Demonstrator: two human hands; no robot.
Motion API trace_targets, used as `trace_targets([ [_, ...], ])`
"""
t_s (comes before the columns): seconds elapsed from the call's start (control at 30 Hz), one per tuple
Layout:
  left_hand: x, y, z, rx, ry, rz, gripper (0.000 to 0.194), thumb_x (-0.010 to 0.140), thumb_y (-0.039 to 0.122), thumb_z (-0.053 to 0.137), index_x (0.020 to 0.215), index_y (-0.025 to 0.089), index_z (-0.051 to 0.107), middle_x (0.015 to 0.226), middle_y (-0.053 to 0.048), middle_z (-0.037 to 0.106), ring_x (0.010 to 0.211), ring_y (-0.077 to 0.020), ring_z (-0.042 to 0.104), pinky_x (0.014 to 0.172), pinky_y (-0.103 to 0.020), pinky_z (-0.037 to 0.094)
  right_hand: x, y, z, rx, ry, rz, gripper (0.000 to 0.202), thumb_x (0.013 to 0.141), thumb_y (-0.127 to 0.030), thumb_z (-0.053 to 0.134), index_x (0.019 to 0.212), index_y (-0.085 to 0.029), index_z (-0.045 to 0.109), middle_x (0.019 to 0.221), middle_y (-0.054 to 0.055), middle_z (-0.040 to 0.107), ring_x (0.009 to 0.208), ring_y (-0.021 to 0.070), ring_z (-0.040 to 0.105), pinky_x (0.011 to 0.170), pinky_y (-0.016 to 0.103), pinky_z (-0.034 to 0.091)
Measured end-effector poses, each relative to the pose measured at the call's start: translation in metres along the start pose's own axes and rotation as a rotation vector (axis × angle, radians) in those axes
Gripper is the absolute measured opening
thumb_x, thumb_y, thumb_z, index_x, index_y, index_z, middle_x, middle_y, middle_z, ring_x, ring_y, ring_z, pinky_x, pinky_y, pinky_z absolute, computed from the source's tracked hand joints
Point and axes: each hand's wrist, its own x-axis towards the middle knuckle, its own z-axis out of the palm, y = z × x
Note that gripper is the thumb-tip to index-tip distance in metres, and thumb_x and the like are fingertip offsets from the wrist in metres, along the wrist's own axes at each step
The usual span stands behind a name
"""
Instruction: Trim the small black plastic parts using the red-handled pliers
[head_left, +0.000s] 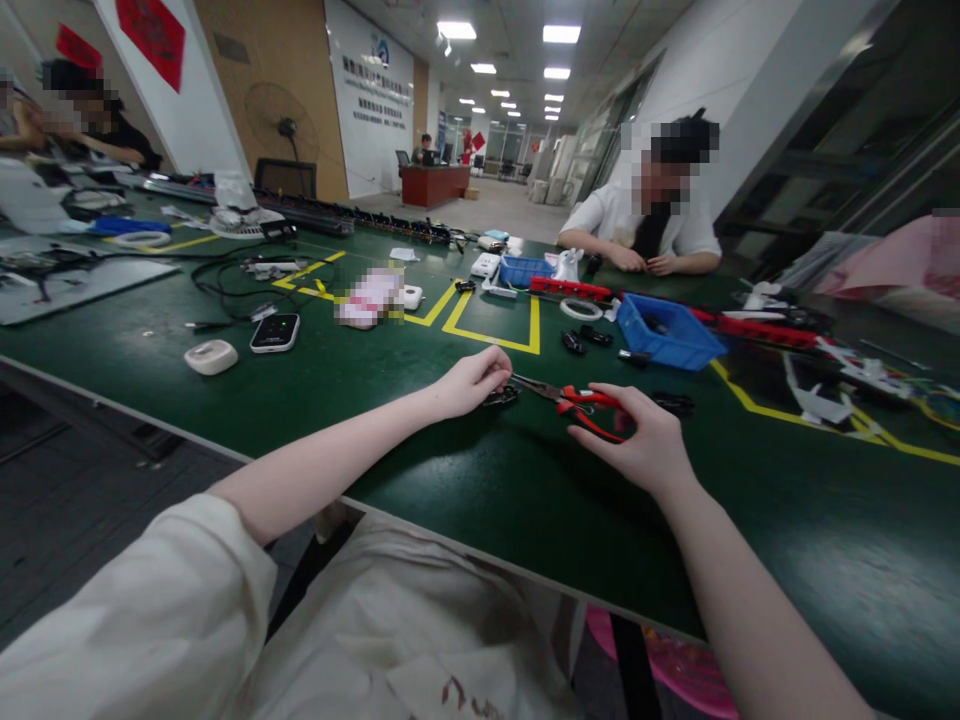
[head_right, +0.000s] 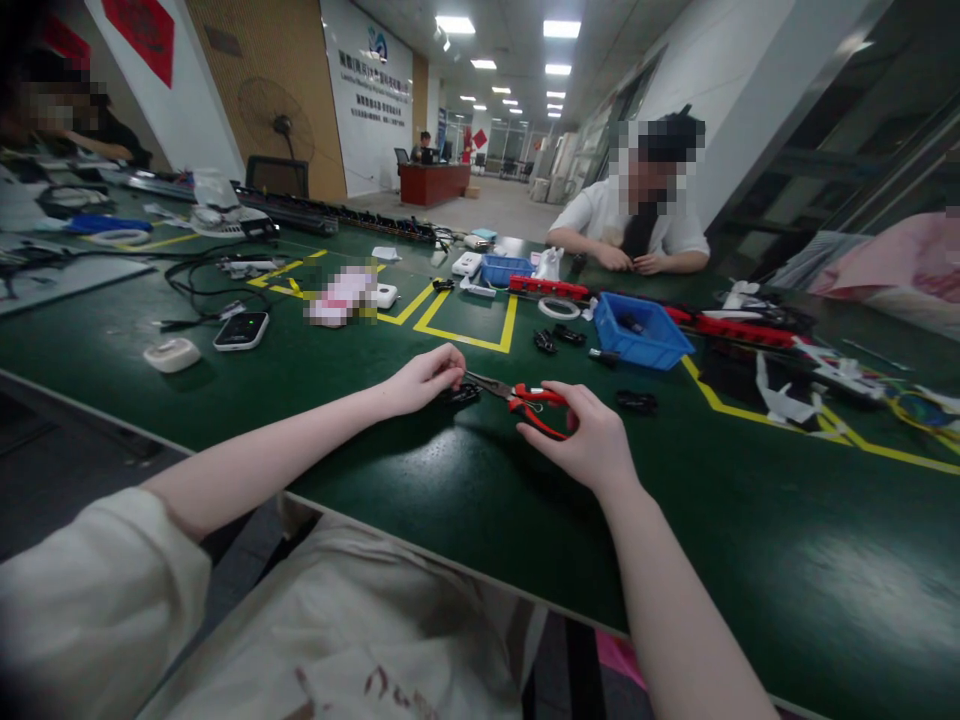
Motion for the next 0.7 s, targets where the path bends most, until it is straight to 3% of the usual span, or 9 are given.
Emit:
trace_targets([
  [0.13, 0.002, -0.006, 0.008, -0.223, 0.018, -0.040, 0.004, 0.097, 0.020, 0.047, 0.097, 0.016, 0.049, 0.082, -0.001, 0.062, 0.070, -0.0117, 0.065, 0.068, -0.025, 0.053, 0.001, -0.002, 0.000, 0.044, 0.017, 0.042, 0.054, 0.077, -0.055, 0.070, 0.118, -0.020, 0.066, 0.080, 0.004, 0.063, 0.061, 0.0189, 0.055, 0.058, 0.034, 0.047],
  [0.33, 0.004, -0.011, 0.010, -0.444, 0.080, -0.079, 0.015, 0.094, 0.027, 0.057, 0.102, 0.015, 0.053, 0.087, -0.003, 0.066, 0.073, -0.0119, 0.067, 0.076, -0.029, 0.055, 0.000, -0.006, -0.001, 0.099, 0.045, 0.120, 0.056, 0.076, -0.056, 0.071, 0.118, -0.019, 0.066, 0.083, 0.006, 0.068, 0.060, 0.0196, 0.058, 0.058, 0.036, 0.047],
  [0.7, 0.002, -0.003, 0.009, -0.570, 0.091, -0.132, 0.027, 0.085, 0.024, 0.071, 0.106, 0.011, 0.063, 0.087, -0.006, 0.073, 0.077, -0.0124, 0.067, 0.077, -0.027, 0.054, 0.001, -0.004, 0.003, 0.162, 0.025, 0.125, 0.056, 0.073, -0.052, 0.076, 0.117, -0.018, 0.068, 0.087, 0.007, 0.071, 0.060, 0.0179, 0.057, 0.058, 0.034, 0.048],
])
